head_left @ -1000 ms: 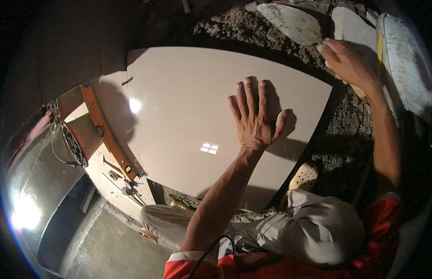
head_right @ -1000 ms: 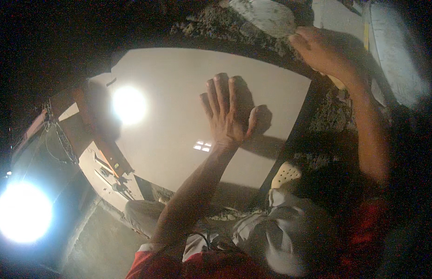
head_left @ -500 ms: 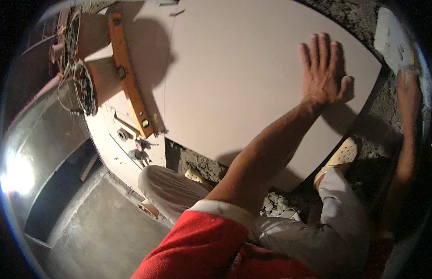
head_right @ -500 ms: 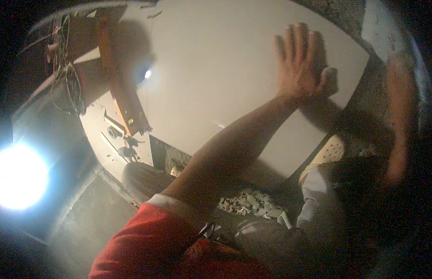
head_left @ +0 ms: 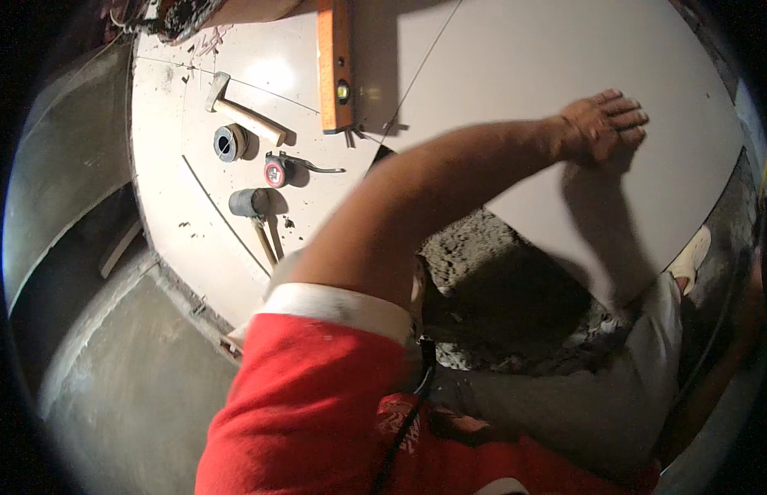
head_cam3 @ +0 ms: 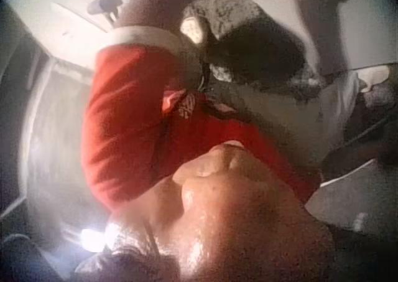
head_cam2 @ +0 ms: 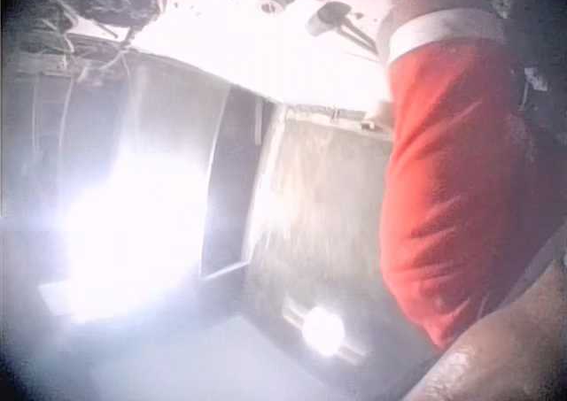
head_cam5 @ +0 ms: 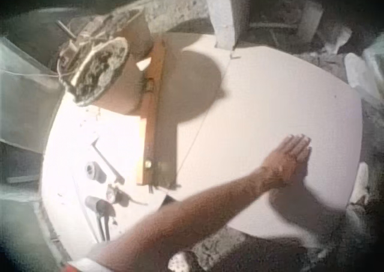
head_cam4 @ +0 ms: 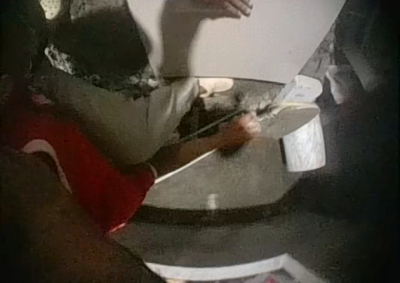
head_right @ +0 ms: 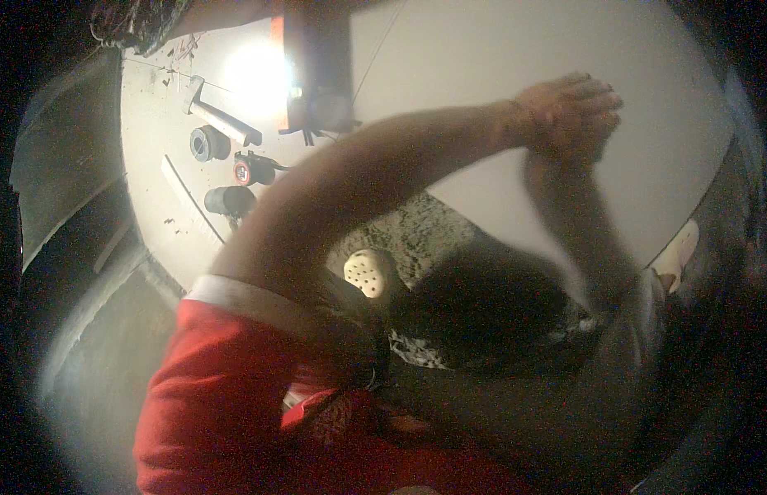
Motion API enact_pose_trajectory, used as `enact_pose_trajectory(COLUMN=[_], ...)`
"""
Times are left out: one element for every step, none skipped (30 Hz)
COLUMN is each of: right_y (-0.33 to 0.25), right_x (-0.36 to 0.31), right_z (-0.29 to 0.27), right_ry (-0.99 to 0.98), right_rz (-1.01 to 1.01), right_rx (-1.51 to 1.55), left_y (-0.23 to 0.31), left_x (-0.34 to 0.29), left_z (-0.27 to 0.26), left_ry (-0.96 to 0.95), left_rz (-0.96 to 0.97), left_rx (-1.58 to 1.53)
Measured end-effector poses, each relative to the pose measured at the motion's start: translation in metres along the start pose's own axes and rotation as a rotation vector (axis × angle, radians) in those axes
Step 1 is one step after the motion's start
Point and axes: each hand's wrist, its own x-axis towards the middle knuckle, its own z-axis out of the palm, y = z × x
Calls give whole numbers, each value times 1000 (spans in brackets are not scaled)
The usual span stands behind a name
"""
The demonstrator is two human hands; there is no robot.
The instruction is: The person places a large white tile onto a bed of wet cement, presses it down, and uses a rubber mallet to tap it into place. They then remove the tile, scrape and level the cement with a trowel, and measure the area with a tape measure.
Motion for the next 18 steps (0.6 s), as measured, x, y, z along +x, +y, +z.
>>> enact_pose_trajectory(right_y=[-9,-19,-28,-38,-45,-51,-52,-46,-42,-40,-37,-35,-34,-33,-33,-32,-32,-33], right_x=[-12,-21,-30,-39,-48,-53,-65,-75,-88,-102,-116,-131,-144,-155,-163,-168,-171,-172], right_z=[-16,-30,-42,-52,-62,-70,-81,-94,-107,-121,-137,-154,-171,-189,-205,-221,-236,-248], right_ry=[-14,-28,-40,-49,-53,-49,-46,103,76,45,14,-11,-31,-50,-64,-77,-89,-100], right_rz=[71,139,212,290,367,441,513,423,430,444,456,481,503,527,547,564,577,589], right_rx=[75,147,219,290,360,431,500,679,639,601,562,542,535,538,536,541,551,558], left_y=[-12,-25,-30,-35,-36,-41,-42,-42,-44,-47,-53,-58,-60,-63,-66,-65,-65,-63], left_x=[-12,-21,-28,-34,-34,-38,-47,-61,-76,-92,-107,-129,-151,-168,-183,-190,-198,-202], left_z=[-22,-48,-72,-99,-125,-152,-180,-205,-228,-247,-263,-277,-284,-288,-290,-286,-283,-279], left_ry=[-103,-90,-265,-288,-417,-546,-643,-606,-541,-553,-564,-469,-376,-369,-360,-391,-423,-497], left_rz=[60,122,101,82,-13,-112,-196,-214,-218,-209,-193,-180,-169,-104,-47,-57,-66,-131], left_rx=[38,-7,38,-5,10,29,46,-8,-63,-36,-3,-10,-23,-2,22,33,45,53])
